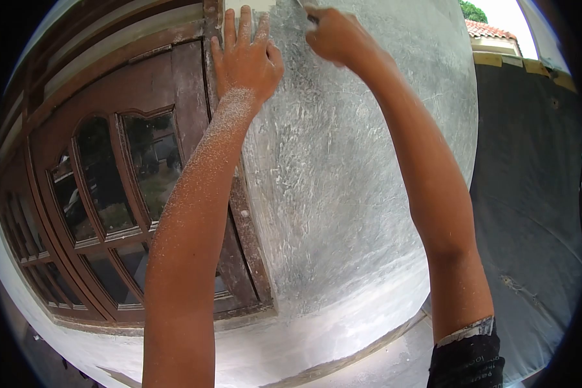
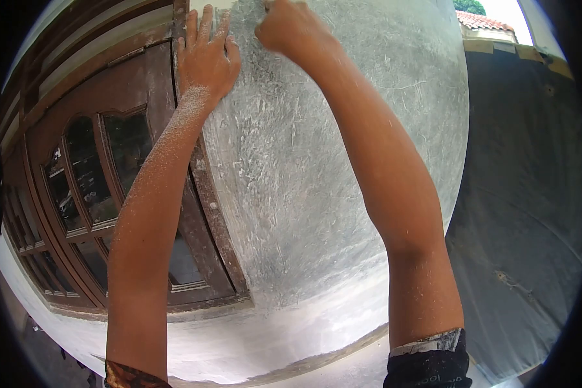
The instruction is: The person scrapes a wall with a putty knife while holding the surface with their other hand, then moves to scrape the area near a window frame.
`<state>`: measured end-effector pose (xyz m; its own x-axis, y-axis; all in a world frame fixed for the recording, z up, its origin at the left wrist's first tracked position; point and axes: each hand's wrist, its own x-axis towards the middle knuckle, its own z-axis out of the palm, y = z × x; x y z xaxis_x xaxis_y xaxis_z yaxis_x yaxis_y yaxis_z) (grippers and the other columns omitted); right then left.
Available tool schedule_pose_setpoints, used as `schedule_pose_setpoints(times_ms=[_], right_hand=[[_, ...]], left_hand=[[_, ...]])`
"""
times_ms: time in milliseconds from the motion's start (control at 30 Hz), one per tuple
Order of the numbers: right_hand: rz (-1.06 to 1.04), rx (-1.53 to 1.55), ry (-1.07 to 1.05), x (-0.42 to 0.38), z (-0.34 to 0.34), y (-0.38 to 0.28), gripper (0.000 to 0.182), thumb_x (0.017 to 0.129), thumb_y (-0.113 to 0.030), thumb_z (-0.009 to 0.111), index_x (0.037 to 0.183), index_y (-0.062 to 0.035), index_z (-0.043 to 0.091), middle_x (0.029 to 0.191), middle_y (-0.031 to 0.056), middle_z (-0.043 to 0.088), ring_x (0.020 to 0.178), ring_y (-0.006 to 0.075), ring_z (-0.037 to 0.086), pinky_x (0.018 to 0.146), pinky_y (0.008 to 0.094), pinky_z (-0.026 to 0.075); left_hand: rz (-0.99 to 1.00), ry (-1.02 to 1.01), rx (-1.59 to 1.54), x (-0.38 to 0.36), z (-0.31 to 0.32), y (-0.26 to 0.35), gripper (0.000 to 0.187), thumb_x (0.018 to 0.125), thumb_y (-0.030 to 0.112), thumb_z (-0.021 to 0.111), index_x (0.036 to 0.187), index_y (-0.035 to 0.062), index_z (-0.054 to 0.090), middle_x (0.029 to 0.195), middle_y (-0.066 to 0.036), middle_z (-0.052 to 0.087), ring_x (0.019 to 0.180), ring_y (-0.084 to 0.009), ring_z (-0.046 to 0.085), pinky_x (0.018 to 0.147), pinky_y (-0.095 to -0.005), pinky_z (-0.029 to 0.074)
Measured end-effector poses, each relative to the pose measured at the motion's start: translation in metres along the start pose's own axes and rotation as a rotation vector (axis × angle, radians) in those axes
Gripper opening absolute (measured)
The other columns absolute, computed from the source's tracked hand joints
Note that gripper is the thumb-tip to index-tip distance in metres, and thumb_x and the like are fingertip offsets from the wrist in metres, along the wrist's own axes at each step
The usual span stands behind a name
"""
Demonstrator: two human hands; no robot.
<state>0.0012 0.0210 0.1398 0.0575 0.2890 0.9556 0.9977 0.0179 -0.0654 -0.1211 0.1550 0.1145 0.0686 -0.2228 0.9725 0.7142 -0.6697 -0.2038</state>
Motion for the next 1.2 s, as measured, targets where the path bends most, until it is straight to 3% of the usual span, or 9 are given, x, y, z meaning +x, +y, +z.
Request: schedule_pose_setpoints(times_ms=[300, 367, 500, 567, 900, 1033, 1100, 1167, 1200], right_hand=[[-0.077, -0.106, 0.142, -0.002, 0.007, 0.007, 0.057, 0.090, -0.013, 0.053, 0.146, -0.0052, 0.057, 0.093, 0.0256, 0.074, 0.070, 0.0302, 0.074, 0.075, 0.0416, 0.062], [0.015, -0.041, -0.036, 0.015, -0.011, -0.001, 0.058, 0.089, -0.014, 0.055, 0.146, -0.0057, 0.058, 0.101, 0.0283, 0.074, 0.078, 0.0324, 0.076, 0.078, 0.0422, 0.062], [0.039, 0.021, -0.025, -0.002, -0.006, -0.005, 0.058, 0.088, -0.015, 0.056, 0.146, -0.0058, 0.058, 0.104, 0.0292, 0.074, 0.080, 0.0330, 0.076, 0.079, 0.0422, 0.062], [-0.010, -0.067, 0.088, -0.019, 0.013, 0.008, 0.057, 0.082, -0.013, 0.061, 0.140, -0.0115, 0.064, 0.120, 0.0275, 0.071, 0.110, 0.0439, 0.070, 0.098, 0.0510, 0.055], [-0.108, -0.156, 0.130, -0.021, 0.015, 0.012, 0.058, 0.089, -0.011, 0.054, 0.147, -0.0064, 0.057, 0.104, 0.0286, 0.074, 0.079, 0.0342, 0.076, 0.079, 0.0436, 0.061], [-0.029, 0.027, 0.073, 0.001, 0.000, 0.003, 0.060, 0.086, -0.010, 0.056, 0.146, -0.0049, 0.058, 0.110, 0.0315, 0.072, 0.091, 0.0387, 0.076, 0.089, 0.0470, 0.058], [0.141, 0.093, -0.065, 0.012, -0.019, -0.017, 0.048, 0.094, -0.008, 0.053, 0.140, 0.0021, 0.058, 0.133, 0.0286, 0.064, 0.120, 0.0402, 0.065, 0.100, 0.0477, 0.055], [0.127, 0.076, -0.064, 0.004, -0.010, -0.007, 0.048, 0.095, -0.009, 0.053, 0.141, 0.0015, 0.058, 0.135, 0.0275, 0.063, 0.123, 0.0397, 0.064, 0.103, 0.0474, 0.053], [0.031, 0.006, -0.002, -0.007, -0.002, 0.002, 0.054, 0.090, -0.010, 0.055, 0.143, -0.0016, 0.058, 0.122, 0.0295, 0.068, 0.105, 0.0391, 0.070, 0.096, 0.0473, 0.056]], left_hand=[[0.061, -0.056, 0.048, 0.009, -0.002, 0.000, 0.066, 0.093, 0.027, 0.057, 0.154, 0.0058, 0.045, 0.169, -0.017, 0.026, 0.159, -0.0353, 0.013, 0.126, -0.0598, 0.010], [0.092, -0.025, 0.087, 0.011, 0.005, -0.004, 0.067, 0.092, 0.028, 0.057, 0.155, 0.0059, 0.044, 0.169, -0.016, 0.025, 0.159, -0.0351, 0.013, 0.127, -0.0595, 0.010], [0.083, -0.077, 0.101, 0.012, 0.000, -0.001, 0.071, 0.092, 0.028, 0.058, 0.157, 0.0067, 0.041, 0.170, -0.015, 0.023, 0.159, -0.0338, 0.012, 0.127, -0.0583, 0.009], [0.074, -0.076, 0.077, 0.011, 0.000, 0.001, 0.071, 0.092, 0.028, 0.058, 0.157, 0.0066, 0.041, 0.170, -0.016, 0.023, 0.159, -0.0334, 0.012, 0.127, -0.0579, 0.010], [0.067, -0.058, 0.090, 0.011, 0.001, 0.000, 0.068, 0.093, 0.031, 0.056, 0.156, 0.0068, 0.044, 0.170, -0.015, 0.024, 0.159, -0.0333, 0.013, 0.127, -0.0563, 0.011], [0.106, 0.011, 0.133, 0.010, 0.007, -0.003, 0.068, 0.094, 0.032, 0.056, 0.156, 0.0066, 0.044, 0.169, -0.016, 0.025, 0.159, -0.0331, 0.014, 0.127, -0.0561, 0.012], [0.081, -0.056, 0.086, 0.010, 0.000, 0.000, 0.067, 0.094, 0.032, 0.055, 0.155, 0.0068, 0.044, 0.169, -0.015, 0.026, 0.159, -0.0326, 0.014, 0.127, -0.0560, 0.012], [0.074, -0.045, 0.085, 0.008, 0.001, 0.000, 0.066, 0.095, 0.032, 0.055, 0.155, 0.0067, 0.044, 0.169, -0.015, 0.025, 0.159, -0.0326, 0.014, 0.127, -0.0557, 0.012], [0.073, -0.028, 0.081, 0.008, 0.002, 0.000, 0.066, 0.095, 0.032, 0.054, 0.155, 0.0067, 0.044, 0.169, -0.015, 0.025, 0.159, -0.0325, 0.013, 0.127, -0.0554, 0.012]])
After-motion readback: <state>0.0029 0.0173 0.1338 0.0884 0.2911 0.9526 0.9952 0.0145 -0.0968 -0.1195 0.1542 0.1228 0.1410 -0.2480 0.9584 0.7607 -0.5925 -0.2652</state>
